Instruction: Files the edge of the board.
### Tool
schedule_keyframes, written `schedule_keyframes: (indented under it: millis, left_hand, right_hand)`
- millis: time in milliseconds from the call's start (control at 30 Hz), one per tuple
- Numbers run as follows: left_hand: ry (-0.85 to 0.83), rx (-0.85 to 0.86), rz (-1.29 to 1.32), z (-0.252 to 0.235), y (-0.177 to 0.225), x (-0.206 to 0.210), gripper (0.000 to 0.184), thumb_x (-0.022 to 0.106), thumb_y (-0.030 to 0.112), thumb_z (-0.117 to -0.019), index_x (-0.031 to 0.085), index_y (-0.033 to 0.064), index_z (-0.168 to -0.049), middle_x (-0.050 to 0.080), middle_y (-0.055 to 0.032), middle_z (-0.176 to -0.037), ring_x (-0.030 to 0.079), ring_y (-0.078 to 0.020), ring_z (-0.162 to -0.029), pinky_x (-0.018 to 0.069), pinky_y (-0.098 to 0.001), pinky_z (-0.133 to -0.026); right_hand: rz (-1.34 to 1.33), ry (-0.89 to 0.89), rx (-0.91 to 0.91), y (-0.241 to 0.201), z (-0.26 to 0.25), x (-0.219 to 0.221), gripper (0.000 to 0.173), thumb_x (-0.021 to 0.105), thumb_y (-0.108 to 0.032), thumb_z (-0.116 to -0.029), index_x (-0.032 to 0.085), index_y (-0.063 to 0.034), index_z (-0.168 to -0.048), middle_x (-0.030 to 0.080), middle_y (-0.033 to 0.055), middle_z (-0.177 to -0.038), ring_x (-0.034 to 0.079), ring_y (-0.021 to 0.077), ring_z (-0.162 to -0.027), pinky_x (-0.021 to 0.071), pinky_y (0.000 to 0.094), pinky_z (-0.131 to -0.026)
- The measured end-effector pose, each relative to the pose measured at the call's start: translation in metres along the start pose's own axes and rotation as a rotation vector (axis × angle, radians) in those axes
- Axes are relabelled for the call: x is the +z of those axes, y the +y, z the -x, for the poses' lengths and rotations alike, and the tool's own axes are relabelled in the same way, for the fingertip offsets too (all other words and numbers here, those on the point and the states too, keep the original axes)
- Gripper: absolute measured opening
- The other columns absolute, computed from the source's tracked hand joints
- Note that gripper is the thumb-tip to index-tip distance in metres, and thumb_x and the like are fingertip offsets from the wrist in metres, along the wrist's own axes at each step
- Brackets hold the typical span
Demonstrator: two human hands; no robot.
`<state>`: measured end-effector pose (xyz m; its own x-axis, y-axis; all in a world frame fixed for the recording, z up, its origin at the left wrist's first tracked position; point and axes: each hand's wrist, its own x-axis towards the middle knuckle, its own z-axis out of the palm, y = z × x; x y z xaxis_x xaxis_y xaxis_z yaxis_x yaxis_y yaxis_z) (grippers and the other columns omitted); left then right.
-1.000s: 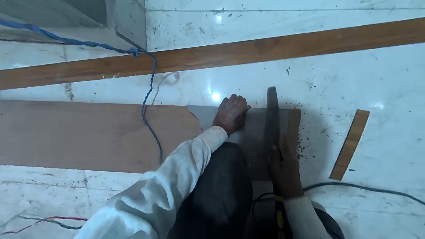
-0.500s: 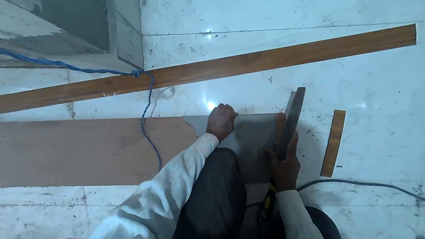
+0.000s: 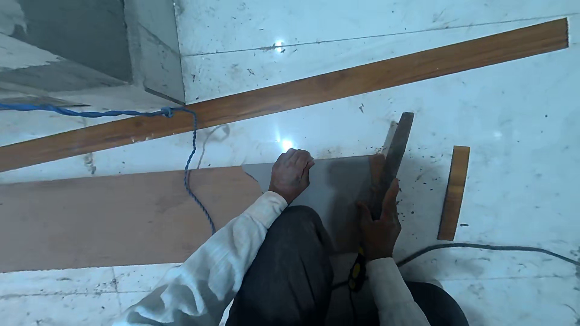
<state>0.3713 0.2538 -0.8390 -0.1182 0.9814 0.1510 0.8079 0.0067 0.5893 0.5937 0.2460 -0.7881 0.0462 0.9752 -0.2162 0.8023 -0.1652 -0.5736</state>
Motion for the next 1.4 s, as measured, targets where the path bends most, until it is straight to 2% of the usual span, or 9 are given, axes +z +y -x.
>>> schedule_keyframes:
  millis: [133, 300, 433, 567, 767, 900, 1033, 1133, 1400]
  left_hand:
    - [0.004, -0.025, 0.02, 0.001, 0.001, -0.002, 0.017, 0.061, 0.009, -0.0965, 0.073, -0.0022, -0.098, 0.075, -0.017, -0.11, 0.072, -0.0341, -0.099, 0.0574, -0.0455, -0.085]
    - [0.005, -0.044, 0.016, -0.002, 0.002, -0.002, 0.016, 0.061, 0.01, -0.0966, 0.071, -0.002, -0.095, 0.075, -0.0168, -0.105, 0.071, -0.0336, -0.097, 0.0567, -0.0455, -0.085]
    - [-0.086, -0.084, 0.07, -0.017, 0.015, -0.001, 0.015, 0.065, 0.01, -0.0961, 0.07, -0.0036, -0.097, 0.072, -0.019, -0.099, 0.07, -0.0363, -0.094, 0.0559, -0.0493, -0.081]
    - [-0.175, -0.138, 0.192, -0.028, 0.028, 0.008, 0.015, 0.065, 0.009, -0.0977, 0.068, -0.005, -0.098, 0.072, -0.0198, -0.104, 0.069, -0.0364, -0.099, 0.0558, -0.0502, -0.087]
    - [-0.067, -0.127, 0.203, -0.021, 0.026, 0.017, 0.015, 0.067, 0.009, -0.0954, 0.068, -0.006, -0.096, 0.072, -0.0202, -0.1, 0.07, -0.0361, -0.095, 0.056, -0.0489, -0.084]
    - [-0.03, -0.162, 0.215, -0.02, 0.022, 0.023, 0.017, 0.067, 0.015, -0.0962, 0.068, -0.002, -0.093, 0.072, -0.0162, -0.096, 0.069, -0.0313, -0.09, 0.0559, -0.0457, -0.08]
    - [-0.09, -0.19, 0.215, -0.021, 0.025, 0.023, 0.022, 0.066, 0.021, -0.0987, 0.069, -0.0007, -0.101, 0.071, -0.016, -0.099, 0.069, -0.0318, -0.092, 0.0552, -0.0478, -0.082]
    - [-0.139, -0.128, 0.156, -0.022, 0.027, 0.02, 0.022, 0.062, 0.019, -0.1009, 0.069, -0.0014, -0.1, 0.073, -0.0175, -0.106, 0.07, -0.0341, -0.096, 0.054, -0.0486, -0.082]
    - [-0.111, -0.075, 0.128, -0.021, 0.029, 0.019, 0.018, 0.063, 0.011, -0.099, 0.07, -0.0052, -0.101, 0.074, -0.0199, -0.109, 0.072, -0.0354, -0.097, 0.0554, -0.0481, -0.085]
  right_hand:
    - [-0.039, 0.046, 0.013, 0.0, 0.0, 0.007, 0.086, 0.075, -0.009, -0.0892, 0.029, -0.0086, -0.161, 0.054, 0.0257, -0.145, 0.066, 0.0481, -0.111, 0.0509, 0.0633, -0.089]
    - [-0.069, -0.04, 0.181, -0.012, -0.005, 0.0, 0.091, 0.075, -0.012, -0.0921, 0.021, -0.0176, -0.165, 0.058, 0.0266, -0.139, 0.068, 0.0469, -0.091, 0.051, 0.0663, -0.075]
    - [-0.084, -0.022, 0.085, -0.004, -0.004, 0.0, 0.086, 0.074, -0.008, -0.0915, 0.026, -0.0122, -0.163, 0.057, 0.0257, -0.141, 0.069, 0.0456, -0.098, 0.0529, 0.0621, -0.08]
    - [-0.067, -0.06, 0.09, -0.006, -0.003, -0.005, 0.086, 0.072, -0.007, -0.0924, 0.024, -0.0118, -0.163, 0.061, 0.0281, -0.133, 0.069, 0.0457, -0.087, 0.0531, 0.0632, -0.073]
    - [-0.079, -0.069, 0.07, -0.004, -0.003, -0.007, 0.086, 0.073, -0.004, -0.091, 0.025, -0.0121, -0.163, 0.057, 0.0269, -0.141, 0.067, 0.0483, -0.103, 0.0515, 0.064, -0.083]
    - [-0.077, -0.026, -0.017, -0.013, -0.002, -0.017, 0.072, 0.064, -0.013, -0.0992, 0.028, -0.0062, -0.161, 0.065, 0.0294, -0.124, 0.07, 0.0418, -0.085, 0.0549, 0.0584, -0.072]
    - [-0.193, -0.243, -0.038, -0.022, -0.008, -0.033, 0.061, 0.047, -0.018, -0.1062, 0.025, -0.0152, -0.163, 0.065, 0.006, -0.076, 0.053, 0.0144, -0.047, 0.0493, 0.0344, -0.043]
    - [-0.221, -0.457, 0.06, -0.023, -0.009, -0.033, 0.054, 0.044, -0.019, -0.1089, 0.031, -0.0151, -0.161, 0.061, 0.0042, -0.069, 0.051, 0.0135, -0.044, 0.0482, 0.0329, -0.042]
    - [-0.17, -0.498, 0.049, -0.019, -0.003, -0.028, 0.054, 0.046, -0.017, -0.1081, 0.033, -0.0145, -0.161, 0.06, 0.0063, -0.067, 0.05, 0.0141, -0.043, 0.0472, 0.0331, -0.042]
